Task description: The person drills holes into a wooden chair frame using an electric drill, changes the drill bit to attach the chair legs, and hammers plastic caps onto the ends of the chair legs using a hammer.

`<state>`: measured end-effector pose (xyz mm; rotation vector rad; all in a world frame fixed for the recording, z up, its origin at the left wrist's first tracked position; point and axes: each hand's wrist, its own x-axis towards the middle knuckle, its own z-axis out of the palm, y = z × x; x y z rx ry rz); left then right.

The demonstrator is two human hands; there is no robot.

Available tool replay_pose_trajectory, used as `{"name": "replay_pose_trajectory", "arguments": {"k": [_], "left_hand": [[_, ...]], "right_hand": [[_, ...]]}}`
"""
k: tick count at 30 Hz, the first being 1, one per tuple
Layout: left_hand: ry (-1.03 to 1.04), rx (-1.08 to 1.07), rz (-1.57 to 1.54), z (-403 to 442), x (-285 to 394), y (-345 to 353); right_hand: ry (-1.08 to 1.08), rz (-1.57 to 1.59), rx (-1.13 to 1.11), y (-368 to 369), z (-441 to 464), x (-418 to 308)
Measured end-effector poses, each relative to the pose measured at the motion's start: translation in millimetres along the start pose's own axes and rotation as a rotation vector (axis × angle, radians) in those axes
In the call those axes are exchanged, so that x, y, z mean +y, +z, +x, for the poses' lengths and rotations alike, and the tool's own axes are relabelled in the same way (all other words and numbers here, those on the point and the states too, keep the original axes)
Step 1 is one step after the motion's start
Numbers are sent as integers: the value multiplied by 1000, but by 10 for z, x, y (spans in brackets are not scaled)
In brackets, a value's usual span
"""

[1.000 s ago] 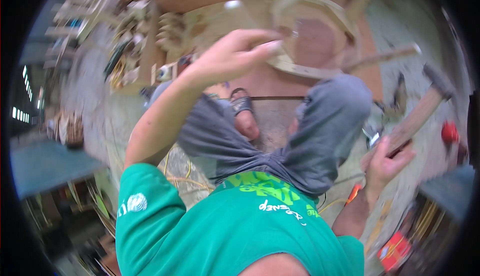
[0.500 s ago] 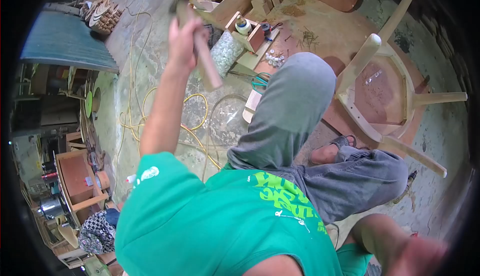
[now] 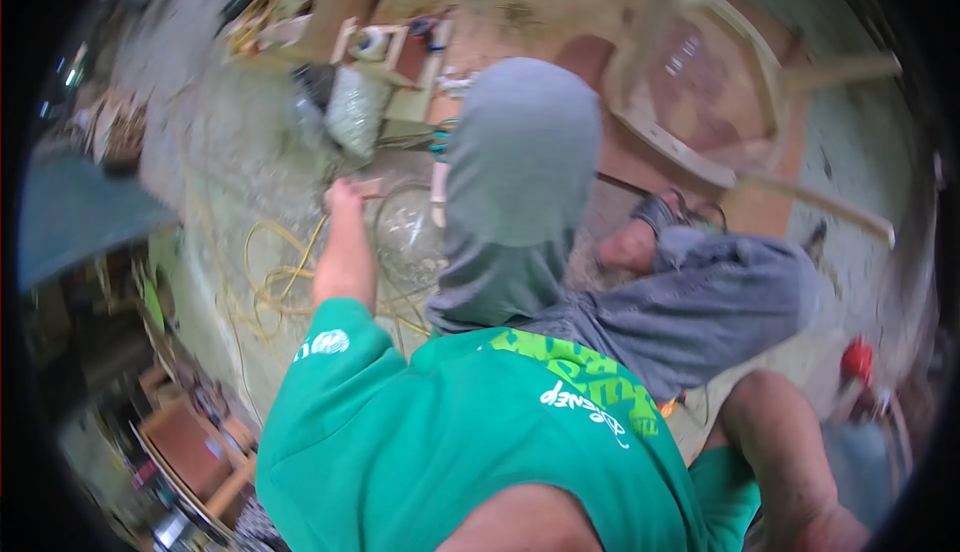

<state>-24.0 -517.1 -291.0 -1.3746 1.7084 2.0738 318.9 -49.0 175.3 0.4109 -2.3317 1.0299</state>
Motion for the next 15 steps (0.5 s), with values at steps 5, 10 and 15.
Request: {"name": "replay_pose_trajectory", "arguments": {"k": [5, 10, 15], "left_hand": [[-65, -10, -112, 412, 156, 64], [41, 167, 320, -404, 155, 15], [583, 70, 611, -1198, -389, 44]], "right_hand": [[57, -21, 29, 114, 100, 226], [80, -29, 91, 75, 56, 207], [82, -45, 142, -77, -168, -30]]}}
